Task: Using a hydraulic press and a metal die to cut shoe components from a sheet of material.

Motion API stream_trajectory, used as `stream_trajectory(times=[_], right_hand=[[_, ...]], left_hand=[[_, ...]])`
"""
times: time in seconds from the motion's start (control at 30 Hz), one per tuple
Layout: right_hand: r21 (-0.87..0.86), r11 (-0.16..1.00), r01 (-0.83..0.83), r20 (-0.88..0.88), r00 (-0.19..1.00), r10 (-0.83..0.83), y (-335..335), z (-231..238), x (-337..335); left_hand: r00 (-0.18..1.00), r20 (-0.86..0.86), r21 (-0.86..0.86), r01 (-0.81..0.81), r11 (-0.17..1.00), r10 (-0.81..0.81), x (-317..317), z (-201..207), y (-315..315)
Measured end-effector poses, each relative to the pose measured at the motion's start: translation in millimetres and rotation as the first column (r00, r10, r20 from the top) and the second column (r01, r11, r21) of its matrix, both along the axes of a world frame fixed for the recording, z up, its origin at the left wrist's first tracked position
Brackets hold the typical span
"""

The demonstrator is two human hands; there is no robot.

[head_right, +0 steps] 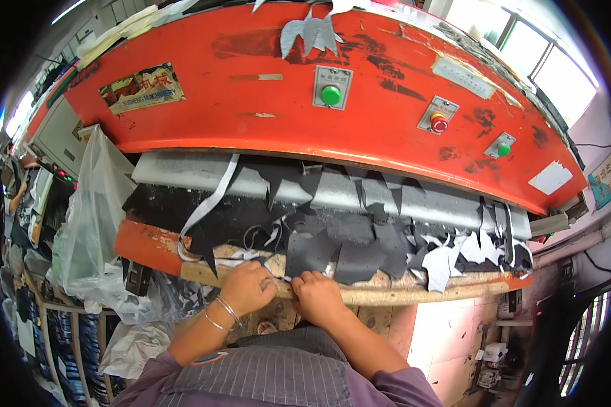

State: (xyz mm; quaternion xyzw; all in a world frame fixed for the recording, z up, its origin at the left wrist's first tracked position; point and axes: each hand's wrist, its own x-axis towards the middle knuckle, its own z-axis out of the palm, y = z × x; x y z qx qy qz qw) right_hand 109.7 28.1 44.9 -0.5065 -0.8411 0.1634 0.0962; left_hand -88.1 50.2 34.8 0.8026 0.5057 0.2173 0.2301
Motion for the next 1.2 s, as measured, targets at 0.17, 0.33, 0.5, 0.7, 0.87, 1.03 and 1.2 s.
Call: stream_trajectory(times=[0.17, 0.33, 0.5, 0.7, 0.87, 1.03, 1.2], right_hand=[[-0.471, 0.879, 0.076, -0.136, 0.978, -0.158, 61, 45, 14], [-0.06, 0.794, 0.605, 0.002, 0.795, -0.606, 199, 1, 8], [-0.009, 0.765, 0.644, 0.0, 0.765, -0.644, 222, -28, 17], [-0.502, 0.783, 0.368, -0.733, 0.3, -0.611, 169, -26, 74], [-0.49, 0.85, 0.195, -0.799, 0.289, -0.527, 103, -22, 37], [-0.442, 0.879, 0.179, -0.805, 0.354, -0.476, 81, -33, 7], [-0.365, 0.89, 0.273, -0.689, 0.564, -0.455, 99, -39, -15]], left_hand=[[0.973, -0.1, -0.304, 0.169, 0.937, -0.207, -14, 22, 6], [0.926, 0.303, -0.473, 0.351, 0.808, -0.224, -1, -8, 90], [0.764, 0.632, -0.597, 0.374, 0.71, 0.128, 25, -28, 142], [0.64, 0.724, -0.601, 0.406, 0.688, 0.255, 57, -21, 168], [0.401, 0.857, -0.511, 0.745, 0.429, 0.325, 54, -48, 158], [0.337, 0.836, -0.475, 0.841, 0.261, 0.434, 22, -41, 118], [0.652, 0.758, -0.513, 0.601, 0.613, -0.005, -3, -58, 87]])
